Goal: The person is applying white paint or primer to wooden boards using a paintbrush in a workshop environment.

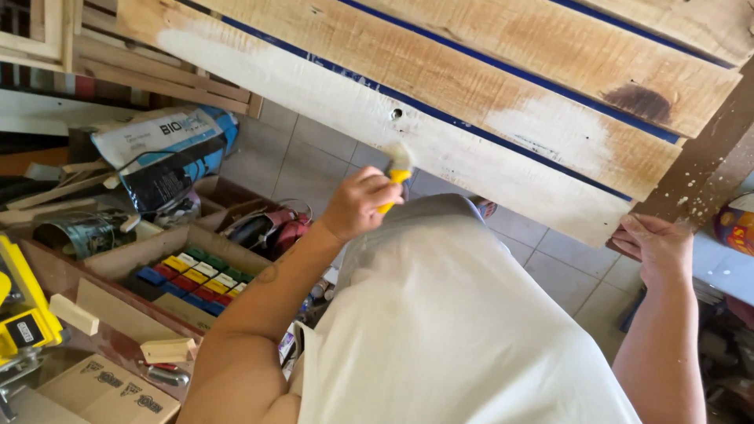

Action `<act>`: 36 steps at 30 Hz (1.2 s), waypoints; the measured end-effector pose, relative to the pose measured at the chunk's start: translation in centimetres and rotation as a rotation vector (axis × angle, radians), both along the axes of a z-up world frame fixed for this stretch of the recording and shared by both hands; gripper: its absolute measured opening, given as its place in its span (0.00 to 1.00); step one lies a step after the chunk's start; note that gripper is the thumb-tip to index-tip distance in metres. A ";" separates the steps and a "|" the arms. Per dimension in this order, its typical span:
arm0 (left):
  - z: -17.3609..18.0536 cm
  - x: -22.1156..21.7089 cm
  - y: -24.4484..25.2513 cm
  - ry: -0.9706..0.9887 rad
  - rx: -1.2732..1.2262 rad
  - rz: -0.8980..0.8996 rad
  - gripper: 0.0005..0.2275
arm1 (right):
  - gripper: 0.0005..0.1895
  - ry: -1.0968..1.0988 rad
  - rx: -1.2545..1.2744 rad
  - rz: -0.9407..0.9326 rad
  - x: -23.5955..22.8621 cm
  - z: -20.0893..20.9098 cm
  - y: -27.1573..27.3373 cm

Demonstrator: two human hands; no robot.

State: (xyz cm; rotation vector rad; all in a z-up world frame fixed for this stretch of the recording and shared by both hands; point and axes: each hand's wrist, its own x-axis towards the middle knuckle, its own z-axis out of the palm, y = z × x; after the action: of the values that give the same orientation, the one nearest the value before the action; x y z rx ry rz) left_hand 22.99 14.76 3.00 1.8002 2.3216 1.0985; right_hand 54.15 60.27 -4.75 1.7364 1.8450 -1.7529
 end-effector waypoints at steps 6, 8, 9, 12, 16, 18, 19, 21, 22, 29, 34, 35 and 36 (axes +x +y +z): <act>0.7 -0.6 -0.7 -0.252 0.104 -0.009 0.05 | 0.13 0.035 0.003 0.023 0.4 -0.4 0.1; -1.0 -3.3 -4.1 -0.172 0.019 0.105 0.06 | 0.12 0.041 0.006 0.023 0.6 -0.3 0.0; -1.8 -4.8 -5.8 -0.085 -0.064 0.221 0.08 | 0.12 0.055 0.013 0.026 0.4 -0.3 0.0; -1.3 -7.1 -9.3 0.145 -0.155 0.294 0.07 | 0.11 0.065 -0.004 0.010 0.8 -1.0 0.2; 0.2 -4.1 -5.7 0.191 -0.096 0.308 0.06 | 0.13 0.066 0.012 0.030 0.7 -0.7 0.0; -1.0 -0.8 -2.6 0.037 -0.012 0.133 0.05 | 0.13 0.068 -0.012 0.018 0.9 -1.2 0.4; -1.0 0.3 -1.2 0.040 -0.010 0.133 0.05 | 0.13 0.071 -0.010 0.018 0.6 -1.3 0.3; -1.1 2.8 2.0 -0.141 0.020 -0.004 0.05 | 0.13 0.026 0.007 0.000 0.8 -1.1 0.2; -0.6 2.9 2.7 -0.145 0.024 -0.009 0.05 | 0.13 0.022 0.012 -0.004 0.6 -0.9 0.3; -0.5 -1.3 -0.5 -0.109 0.036 0.181 0.04 | 0.13 0.068 -0.050 -0.017 0.3 -0.6 0.0; 1.7 -0.2 0.2 0.210 -0.054 0.306 0.06 | 0.13 0.040 -0.069 -0.049 0.3 -0.7 -0.1; 0.8 0.9 1.4 0.135 -0.041 0.200 0.04 | 0.13 0.072 -0.063 -0.038 0.2 -0.6 -0.1; -0.2 2.0 2.5 0.061 -0.028 0.095 0.11 | 0.12 0.105 -0.057 -0.026 0.2 -0.6 -0.1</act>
State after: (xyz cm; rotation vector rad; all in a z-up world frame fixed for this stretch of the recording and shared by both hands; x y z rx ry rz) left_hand 24.94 17.22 2.83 1.7553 2.4676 1.0305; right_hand 54.32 60.13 -5.31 1.6864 1.7998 -1.9214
